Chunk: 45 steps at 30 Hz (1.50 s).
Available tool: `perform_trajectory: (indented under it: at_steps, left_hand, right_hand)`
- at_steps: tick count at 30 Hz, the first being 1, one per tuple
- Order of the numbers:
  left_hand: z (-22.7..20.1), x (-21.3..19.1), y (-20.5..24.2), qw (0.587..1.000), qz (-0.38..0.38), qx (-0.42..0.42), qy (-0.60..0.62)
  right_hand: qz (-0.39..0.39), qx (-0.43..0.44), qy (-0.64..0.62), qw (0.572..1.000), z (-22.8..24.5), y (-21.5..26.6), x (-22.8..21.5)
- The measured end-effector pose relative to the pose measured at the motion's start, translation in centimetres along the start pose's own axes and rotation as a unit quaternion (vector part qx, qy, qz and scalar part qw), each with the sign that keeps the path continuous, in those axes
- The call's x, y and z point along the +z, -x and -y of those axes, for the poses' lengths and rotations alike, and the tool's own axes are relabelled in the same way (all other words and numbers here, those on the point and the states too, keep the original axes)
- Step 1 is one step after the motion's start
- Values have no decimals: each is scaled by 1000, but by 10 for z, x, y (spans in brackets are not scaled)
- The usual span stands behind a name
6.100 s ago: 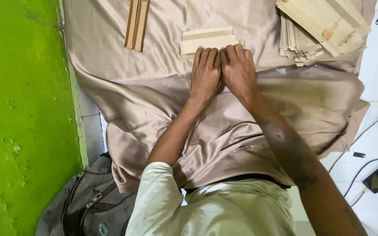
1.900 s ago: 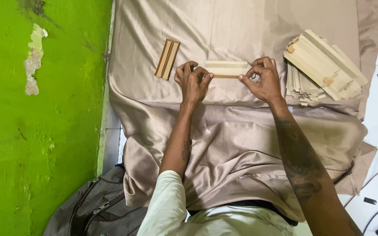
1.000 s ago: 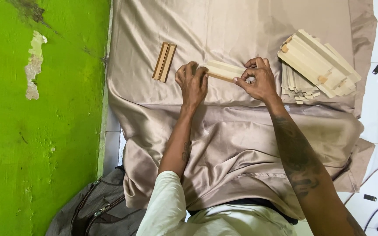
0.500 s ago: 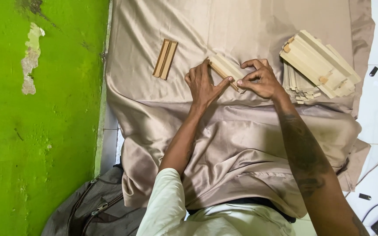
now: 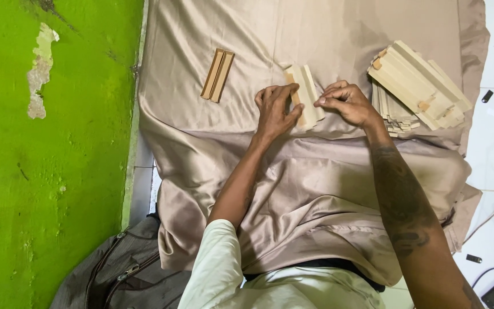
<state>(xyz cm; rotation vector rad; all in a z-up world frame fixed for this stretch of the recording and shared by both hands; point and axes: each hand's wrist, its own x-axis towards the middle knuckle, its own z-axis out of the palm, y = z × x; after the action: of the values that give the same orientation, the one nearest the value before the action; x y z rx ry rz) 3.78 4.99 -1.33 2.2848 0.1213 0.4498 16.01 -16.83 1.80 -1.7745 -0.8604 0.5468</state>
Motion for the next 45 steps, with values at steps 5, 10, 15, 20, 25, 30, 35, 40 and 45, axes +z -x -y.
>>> perform_trajectory:
  at_steps: [5, 10, 15, 20, 25, 30, 35, 40, 45]
  left_hand:
    - [6, -17, -7, 999, 29, 2, 32]
    - [3, -40, -6, 998, 64, 25, -4]
    - [-5, -76, -7, 984, -38, 104, -140]
    - [-19, -82, 8, 983, -21, 92, -160]
    - [10, -61, 3, 975, 34, 83, -204]
    - [-2, -75, 4, 985, 5, 32, -168]
    - [14, -58, 4, 984, -24, 12, -176]
    - [21, -50, 6, 979, -57, -22, -194]
    - [10, -48, 4, 975, -112, -33, -188]
  right_hand:
    - [-7, 8, -38, 999, 40, 6, 2]
    - [-32, -27, 79, 996, 8, -3, 14]
    - [-53, 16, 348, 936, 34, -7, 36]
    - [-50, 52, 387, 919, 54, -19, 44]
    - [-62, 1, 408, 911, 36, -31, 46]
    - [-127, -187, 324, 919, 19, -28, 50]
    - [-158, -207, 289, 921, 2, -24, 55]
    - [-172, -187, 251, 934, -6, -23, 58]
    - [-187, -211, 317, 905, -1, -22, 61]
